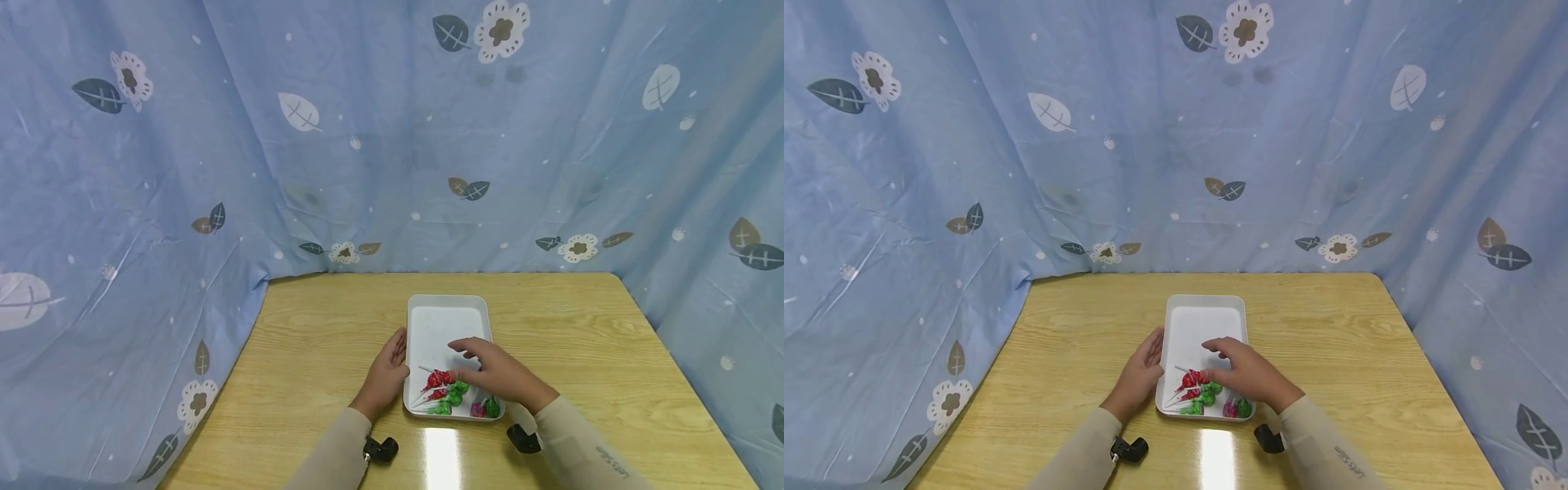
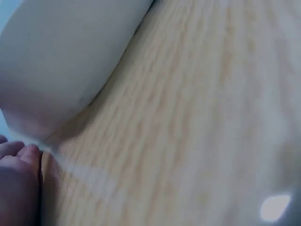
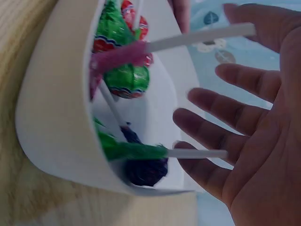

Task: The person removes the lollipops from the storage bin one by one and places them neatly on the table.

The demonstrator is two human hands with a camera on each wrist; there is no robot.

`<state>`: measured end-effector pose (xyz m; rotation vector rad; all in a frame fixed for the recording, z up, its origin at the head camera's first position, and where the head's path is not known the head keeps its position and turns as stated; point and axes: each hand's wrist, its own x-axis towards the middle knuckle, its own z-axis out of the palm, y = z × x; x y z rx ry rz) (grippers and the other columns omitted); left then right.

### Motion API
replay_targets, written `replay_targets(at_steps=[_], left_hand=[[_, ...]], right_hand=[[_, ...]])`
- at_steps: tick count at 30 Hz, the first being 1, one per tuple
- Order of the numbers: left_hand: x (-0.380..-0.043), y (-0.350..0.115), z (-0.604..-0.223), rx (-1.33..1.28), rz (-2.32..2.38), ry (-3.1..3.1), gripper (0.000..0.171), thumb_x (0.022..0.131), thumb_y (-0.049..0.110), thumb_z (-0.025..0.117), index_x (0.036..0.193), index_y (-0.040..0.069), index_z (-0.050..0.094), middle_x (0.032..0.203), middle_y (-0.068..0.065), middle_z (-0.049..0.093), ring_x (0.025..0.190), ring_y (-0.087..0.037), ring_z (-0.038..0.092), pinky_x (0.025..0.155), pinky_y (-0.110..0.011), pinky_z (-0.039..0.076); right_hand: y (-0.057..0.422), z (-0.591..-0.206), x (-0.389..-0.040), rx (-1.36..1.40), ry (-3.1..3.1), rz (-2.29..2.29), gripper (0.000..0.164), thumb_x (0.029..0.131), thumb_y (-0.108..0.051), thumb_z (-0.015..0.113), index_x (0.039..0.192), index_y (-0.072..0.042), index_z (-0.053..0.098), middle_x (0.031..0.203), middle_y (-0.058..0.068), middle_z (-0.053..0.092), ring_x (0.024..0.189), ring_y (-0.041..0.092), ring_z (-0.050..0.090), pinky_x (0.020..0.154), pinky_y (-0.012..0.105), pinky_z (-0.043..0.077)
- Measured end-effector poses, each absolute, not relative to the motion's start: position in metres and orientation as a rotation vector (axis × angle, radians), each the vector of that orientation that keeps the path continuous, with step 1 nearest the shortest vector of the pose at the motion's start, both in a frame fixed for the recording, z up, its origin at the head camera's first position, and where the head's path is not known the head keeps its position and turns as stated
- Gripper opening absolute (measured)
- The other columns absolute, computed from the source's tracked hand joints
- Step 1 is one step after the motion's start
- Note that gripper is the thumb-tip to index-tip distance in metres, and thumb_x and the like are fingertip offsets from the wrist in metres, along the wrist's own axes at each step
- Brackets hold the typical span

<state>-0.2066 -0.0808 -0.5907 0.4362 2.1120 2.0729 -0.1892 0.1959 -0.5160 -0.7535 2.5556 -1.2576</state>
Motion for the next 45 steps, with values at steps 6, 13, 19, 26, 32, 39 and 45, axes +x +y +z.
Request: replay_targets(at_steps=[6, 13, 19, 26, 32, 39, 45], left_hand=[[-0.208, -0.083, -0.592, 0.457, 2.102, 2.064, 0.082, 0.090, -0.018, 0.044, 0.169, -0.006, 0.026, 0.173, -0.021, 0.032, 0.158, -0.032, 0.033, 0.126, -0.037, 0.030], [-0.208, -0.082, -0.593, 0.426, 2.108, 2.073, 0.080, 0.091, -0.016, 0.046, 0.169, -0.005, 0.029, 0.171, -0.020, 0.035, 0.156, -0.032, 0.037, 0.125, -0.038, 0.032], [-0.205, -0.080, -0.592, 0.410, 2.122, 2.061, 0.078, 0.093, -0.016, 0.046, 0.168, -0.005, 0.030, 0.171, -0.020, 0.036, 0.155, -0.033, 0.038, 0.125, -0.041, 0.034], [-0.204, -0.080, -0.591, 0.396, 2.122, 2.068, 0.077, 0.093, -0.015, 0.046, 0.168, -0.004, 0.032, 0.171, -0.021, 0.037, 0.156, -0.033, 0.038, 0.125, -0.042, 0.033], [-0.204, -0.080, -0.592, 0.384, 2.127, 2.065, 0.077, 0.093, -0.015, 0.046, 0.169, -0.003, 0.032, 0.171, -0.019, 0.037, 0.155, -0.033, 0.039, 0.125, -0.042, 0.034], [-0.203, -0.080, -0.591, 0.376, 2.122, 2.075, 0.078, 0.093, -0.015, 0.046, 0.169, -0.002, 0.032, 0.171, -0.019, 0.037, 0.155, -0.033, 0.039, 0.125, -0.042, 0.034], [-0.202, -0.080, -0.590, 0.379, 2.108, 2.102, 0.078, 0.093, -0.014, 0.046, 0.169, -0.002, 0.032, 0.171, -0.019, 0.038, 0.155, -0.032, 0.040, 0.124, -0.040, 0.036]], right_hand=[[0.190, -0.523, -0.191, -0.777, 2.555, -1.190, 0.037, 0.105, -0.021, 0.075, 0.136, -0.001, 0.070, 0.132, 0.015, 0.069, 0.114, 0.036, 0.067, 0.096, 0.059, 0.058], [0.185, -0.531, -0.191, -0.767, 2.544, -1.150, 0.026, 0.098, -0.008, 0.079, 0.124, -0.005, 0.076, 0.116, 0.002, 0.071, 0.102, 0.024, 0.068, 0.087, 0.045, 0.061], [0.182, -0.538, -0.189, -0.773, 2.612, -1.040, 0.024, 0.093, -0.002, 0.080, 0.115, -0.011, 0.077, 0.107, -0.006, 0.069, 0.094, 0.016, 0.065, 0.082, 0.039, 0.059], [0.179, -0.541, -0.189, -0.756, 2.696, -0.937, 0.024, 0.093, -0.006, 0.083, 0.114, -0.014, 0.076, 0.104, -0.010, 0.067, 0.092, 0.011, 0.063, 0.082, 0.040, 0.059], [0.177, -0.543, -0.188, -0.728, 2.723, -0.916, 0.023, 0.094, -0.012, 0.084, 0.116, -0.016, 0.076, 0.101, -0.012, 0.066, 0.090, 0.009, 0.061, 0.082, 0.041, 0.058], [0.175, -0.543, -0.186, -0.716, 2.755, -0.898, 0.021, 0.096, -0.019, 0.085, 0.115, -0.016, 0.077, 0.101, -0.012, 0.068, 0.087, 0.008, 0.061, 0.080, 0.040, 0.058], [0.175, -0.544, -0.186, -0.736, 2.775, -0.919, 0.012, 0.099, -0.015, 0.080, 0.111, -0.016, 0.077, 0.103, -0.011, 0.070, 0.089, 0.009, 0.064, 0.081, 0.041, 0.060]])
